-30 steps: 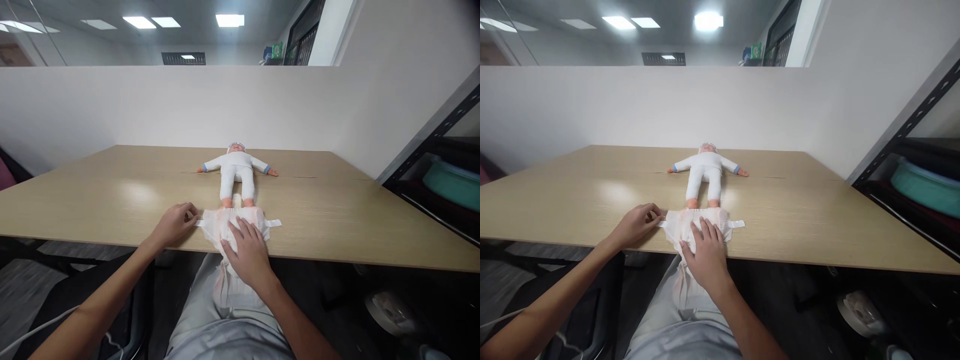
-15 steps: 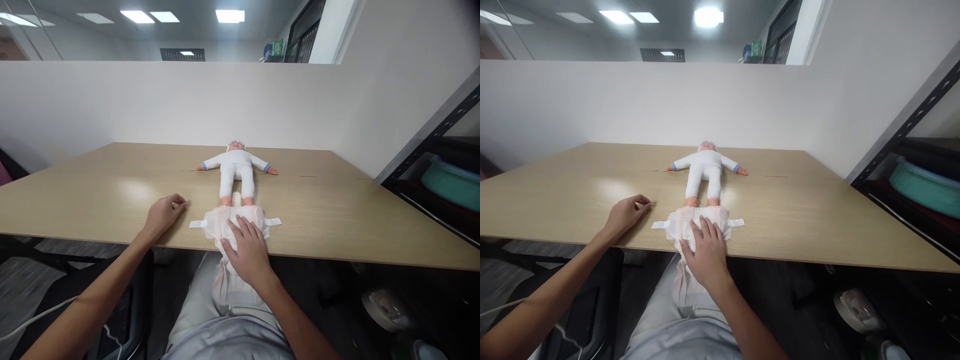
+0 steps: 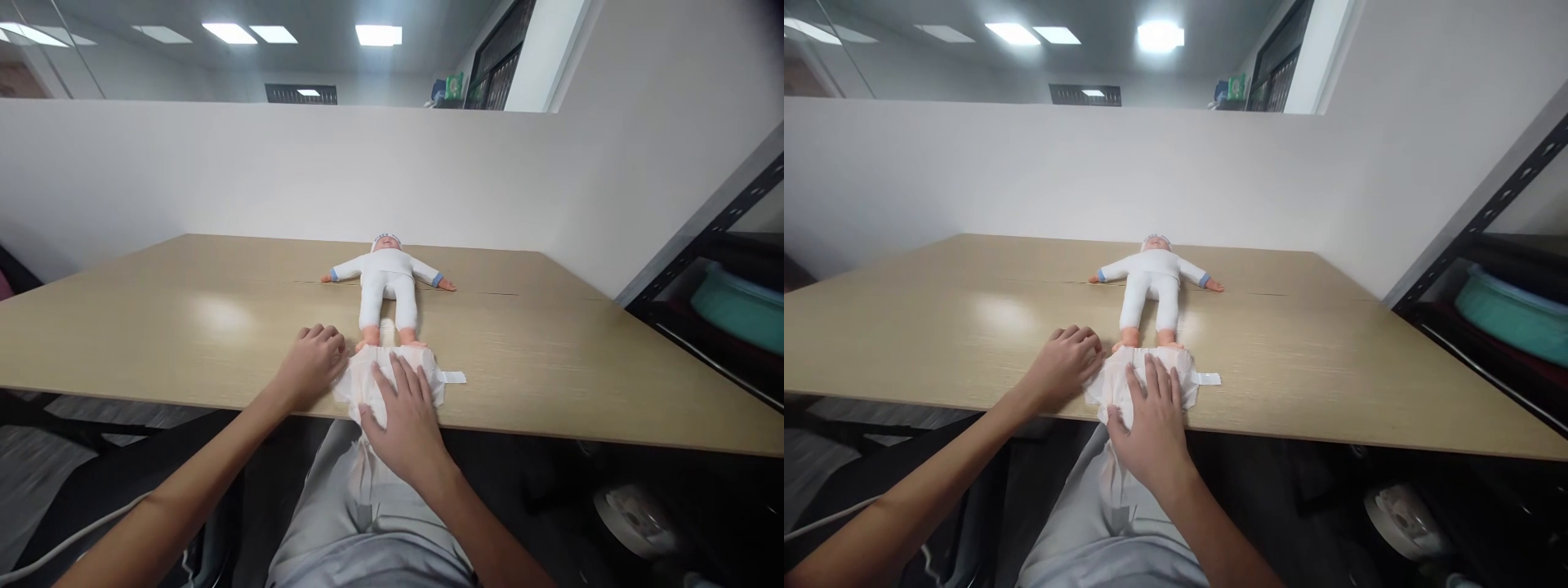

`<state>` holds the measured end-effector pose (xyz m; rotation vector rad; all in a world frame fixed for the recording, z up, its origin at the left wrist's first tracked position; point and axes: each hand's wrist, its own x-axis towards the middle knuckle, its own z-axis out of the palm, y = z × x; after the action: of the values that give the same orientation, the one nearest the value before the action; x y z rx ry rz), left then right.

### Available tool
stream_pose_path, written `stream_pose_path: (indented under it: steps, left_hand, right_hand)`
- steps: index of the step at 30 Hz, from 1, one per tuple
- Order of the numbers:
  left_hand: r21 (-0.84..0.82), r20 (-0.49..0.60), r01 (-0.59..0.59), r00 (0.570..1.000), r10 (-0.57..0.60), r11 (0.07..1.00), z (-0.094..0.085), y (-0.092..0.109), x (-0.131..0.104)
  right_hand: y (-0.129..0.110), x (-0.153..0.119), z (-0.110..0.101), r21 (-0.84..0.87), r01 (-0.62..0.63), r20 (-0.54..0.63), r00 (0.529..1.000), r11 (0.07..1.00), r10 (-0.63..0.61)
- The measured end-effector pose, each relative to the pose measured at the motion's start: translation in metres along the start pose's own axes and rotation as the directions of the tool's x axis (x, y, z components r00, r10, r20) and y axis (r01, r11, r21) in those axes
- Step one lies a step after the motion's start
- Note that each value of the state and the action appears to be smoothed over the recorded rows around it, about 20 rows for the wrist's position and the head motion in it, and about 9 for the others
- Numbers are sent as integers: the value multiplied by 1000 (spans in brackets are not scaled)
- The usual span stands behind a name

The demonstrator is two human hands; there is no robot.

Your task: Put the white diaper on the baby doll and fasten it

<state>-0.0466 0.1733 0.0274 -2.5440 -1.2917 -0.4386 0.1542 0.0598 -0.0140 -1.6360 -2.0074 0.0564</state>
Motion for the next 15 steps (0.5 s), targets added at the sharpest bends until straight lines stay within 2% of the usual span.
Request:
stream_pose_path:
  steps: [2, 4, 5, 7, 8, 9, 11, 13, 15]
  left_hand:
    - [34, -24, 40, 999, -39, 999, 9, -7, 14]
    - [20, -37, 32, 999, -31, 999, 18, -14, 33]
    - [9, -36, -5, 999, 5, 1000, 21, -16, 44]
    - [6, -19, -163, 987, 163, 987, 26, -20, 68]
    - [13, 0, -276, 961, 276, 961, 27, -21, 80]
    - [23, 27, -396, 918, 395, 918, 28, -22, 92]
    - [33, 99, -596, 801, 591, 802, 29, -22, 114]
    - [13, 146, -704, 704, 695, 710, 30, -21, 131]
    - [-26, 135, -755, 647, 750, 655, 33, -20, 142]
  right_hand:
    - [1, 3, 0, -4, -12, 29, 999, 1000, 12]
    - [2, 6, 0, -11, -31, 58, 998, 999, 32]
    - [2, 7, 0, -13, -35, 69, 997, 999, 35]
    - [1, 8, 0, -16, -30, 84, 996, 999, 31]
    - [0, 9, -1, -17, -28, 88, 996, 999, 29]
    - [-1, 9, -1, -17, -28, 91, 995, 999, 29]
    - [-2, 10, -2, -12, -28, 95, 995, 1000, 29]
    - [-2, 11, -3, 3, -20, 103, 994, 1000, 20]
    - [-2, 12, -3, 19, -10, 116, 993, 1000, 8]
